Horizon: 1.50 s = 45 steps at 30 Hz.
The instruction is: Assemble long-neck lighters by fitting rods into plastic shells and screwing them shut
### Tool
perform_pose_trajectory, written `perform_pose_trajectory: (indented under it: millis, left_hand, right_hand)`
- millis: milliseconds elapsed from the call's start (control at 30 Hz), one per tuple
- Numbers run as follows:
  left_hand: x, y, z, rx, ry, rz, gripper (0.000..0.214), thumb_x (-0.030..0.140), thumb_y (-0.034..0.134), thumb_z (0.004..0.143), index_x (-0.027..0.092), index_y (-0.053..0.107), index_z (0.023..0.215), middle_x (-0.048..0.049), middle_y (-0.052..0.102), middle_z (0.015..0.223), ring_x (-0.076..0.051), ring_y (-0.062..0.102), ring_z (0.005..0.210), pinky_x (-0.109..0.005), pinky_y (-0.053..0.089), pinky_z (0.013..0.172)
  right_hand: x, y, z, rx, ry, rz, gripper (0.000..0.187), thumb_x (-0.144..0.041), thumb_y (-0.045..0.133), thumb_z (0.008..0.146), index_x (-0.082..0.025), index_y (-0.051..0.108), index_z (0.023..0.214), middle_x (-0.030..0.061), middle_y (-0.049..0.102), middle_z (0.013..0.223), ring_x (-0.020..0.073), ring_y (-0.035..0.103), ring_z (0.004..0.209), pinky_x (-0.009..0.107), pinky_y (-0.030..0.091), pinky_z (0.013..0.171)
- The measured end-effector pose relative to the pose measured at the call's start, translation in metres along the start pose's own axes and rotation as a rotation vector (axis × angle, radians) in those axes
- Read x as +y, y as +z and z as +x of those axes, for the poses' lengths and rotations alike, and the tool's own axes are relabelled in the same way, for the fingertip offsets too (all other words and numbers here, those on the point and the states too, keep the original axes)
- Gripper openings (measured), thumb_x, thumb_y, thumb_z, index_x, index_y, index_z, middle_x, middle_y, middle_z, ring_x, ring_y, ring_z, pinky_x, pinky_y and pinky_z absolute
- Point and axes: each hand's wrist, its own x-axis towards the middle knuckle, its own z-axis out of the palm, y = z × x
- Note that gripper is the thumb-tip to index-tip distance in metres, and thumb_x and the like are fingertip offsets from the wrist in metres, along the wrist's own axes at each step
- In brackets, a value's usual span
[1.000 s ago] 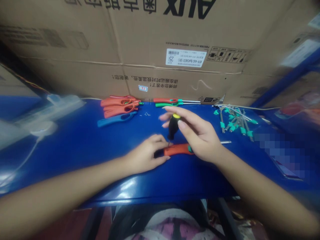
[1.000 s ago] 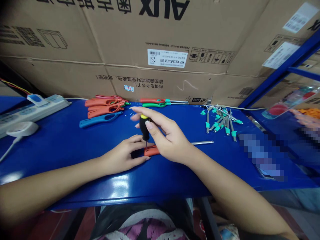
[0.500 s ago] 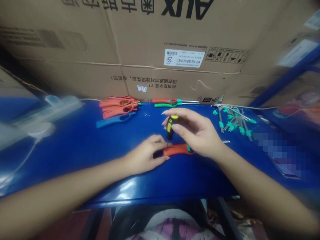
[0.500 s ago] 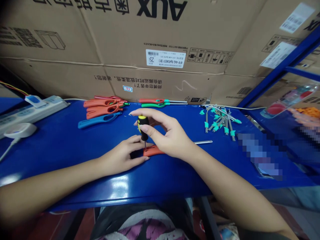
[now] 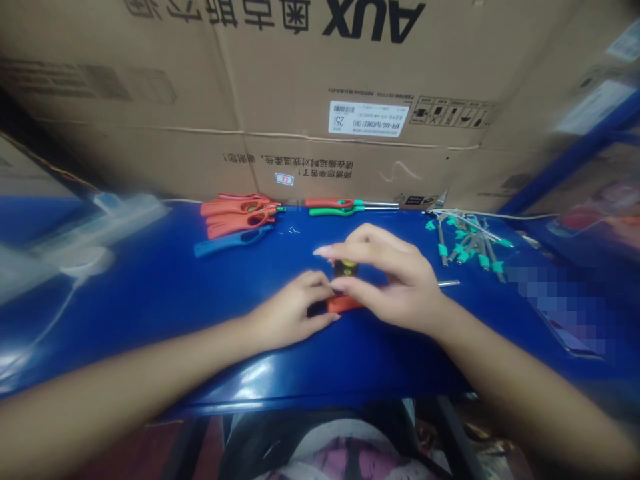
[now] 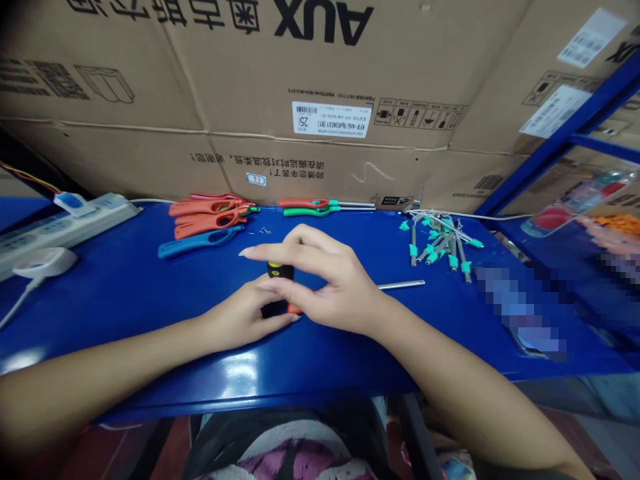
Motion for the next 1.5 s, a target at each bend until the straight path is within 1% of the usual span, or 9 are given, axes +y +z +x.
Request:
perform_pose_trajectory:
  millis: [100,233,467,567,633,867,1067,1200,1500]
  left_hand:
    - [0.0,0.0,0.0,-0.003,-0.012,-0.002,0.026,0.026,0.065,0.093,0.019,0.068,0.118,-0.0083,0.065,0.109,-0.024,0.062,0.103,-0.04,0.053,0.094]
    - [0.002,0.0,0.001,0.019,0.009,-0.005,0.02,0.027,0.066,0.093,0.018,0.07,0.11,-0.0093,0.063,0.114,-0.024,0.061,0.106,-0.04,0.053,0.095]
    - [0.0,0.0,0.0,-0.015,-0.014,0.012,0.026,0.027,0.065,0.093,0.02,0.068,0.118,-0.0078,0.065,0.107,-0.024,0.062,0.103,-0.041,0.053,0.093]
    - [0.0,-0.001,0.001,0.002,0.01,-0.002,0.024,0.028,0.065,0.094,0.018,0.069,0.115,-0.0092,0.064,0.114,-0.025,0.061,0.108,-0.041,0.052,0.096]
    - [0.001,-0.001,0.001,0.008,0.026,0.004,0.022,0.029,0.065,0.094,0.018,0.07,0.113,-0.0098,0.063,0.118,-0.025,0.06,0.111,-0.04,0.051,0.098]
    - [0.001,-0.001,0.001,0.007,0.006,0.024,0.023,0.026,0.067,0.092,0.019,0.069,0.114,-0.0074,0.064,0.108,-0.023,0.061,0.103,-0.038,0.052,0.094]
    - [0.002,-0.001,0.001,0.014,0.026,0.016,0.026,0.029,0.066,0.094,0.019,0.069,0.118,-0.0085,0.063,0.115,-0.023,0.06,0.108,-0.038,0.052,0.097]
    - [0.001,0.001,0.001,0.013,0.01,0.011,0.022,0.027,0.066,0.094,0.019,0.069,0.113,-0.0079,0.065,0.111,-0.023,0.062,0.105,-0.039,0.052,0.096]
    - [0.002,0.001,0.002,-0.021,0.001,0.034,0.022,0.024,0.067,0.093,0.019,0.07,0.114,-0.0076,0.066,0.104,-0.025,0.062,0.102,-0.041,0.052,0.092]
  right_hand:
    - [-0.004,0.002,-0.001,-0.008,-0.067,-0.157,0.035,-0.021,0.06,0.097,-0.018,0.064,0.131,0.008,0.069,0.099,0.0183,0.064,0.093,0.034,0.057,0.084]
    - [-0.006,0.0,-0.002,-0.118,0.008,-0.047,0.045,-0.014,0.045,0.101,-0.019,0.05,0.145,0.0113,0.067,0.125,0.0199,0.063,0.114,0.039,0.052,0.101]
    - [-0.001,0.002,-0.002,0.029,-0.089,-0.162,0.028,-0.022,0.067,0.093,-0.014,0.068,0.119,0.0077,0.069,0.094,0.0175,0.064,0.089,0.032,0.057,0.083]
    - [-0.005,0.002,-0.001,0.022,-0.067,-0.156,0.033,-0.013,0.055,0.096,-0.01,0.063,0.128,0.0158,0.069,0.118,0.0215,0.064,0.111,0.039,0.053,0.098]
    - [-0.006,0.001,0.0,-0.01,-0.016,-0.103,0.04,-0.008,0.048,0.097,-0.012,0.058,0.135,0.0149,0.068,0.124,0.0212,0.063,0.116,0.04,0.052,0.102]
    - [0.005,0.001,-0.003,0.081,-0.073,-0.191,0.027,-0.021,0.068,0.092,-0.017,0.069,0.119,0.005,0.066,0.089,0.0173,0.063,0.085,0.033,0.057,0.08]
    - [0.002,0.0,-0.001,-0.014,-0.032,-0.146,0.038,-0.01,0.047,0.099,-0.016,0.057,0.135,0.0136,0.067,0.124,0.0218,0.061,0.119,0.043,0.051,0.103]
    - [0.002,0.001,-0.002,0.019,-0.126,-0.144,0.027,-0.013,0.06,0.095,-0.017,0.065,0.121,0.0088,0.072,0.103,0.0192,0.067,0.101,0.036,0.056,0.09]
    - [0.002,0.004,-0.004,0.071,-0.169,-0.232,0.022,-0.022,0.07,0.092,-0.018,0.068,0.113,0.0064,0.068,0.093,0.0172,0.065,0.085,0.033,0.056,0.075]
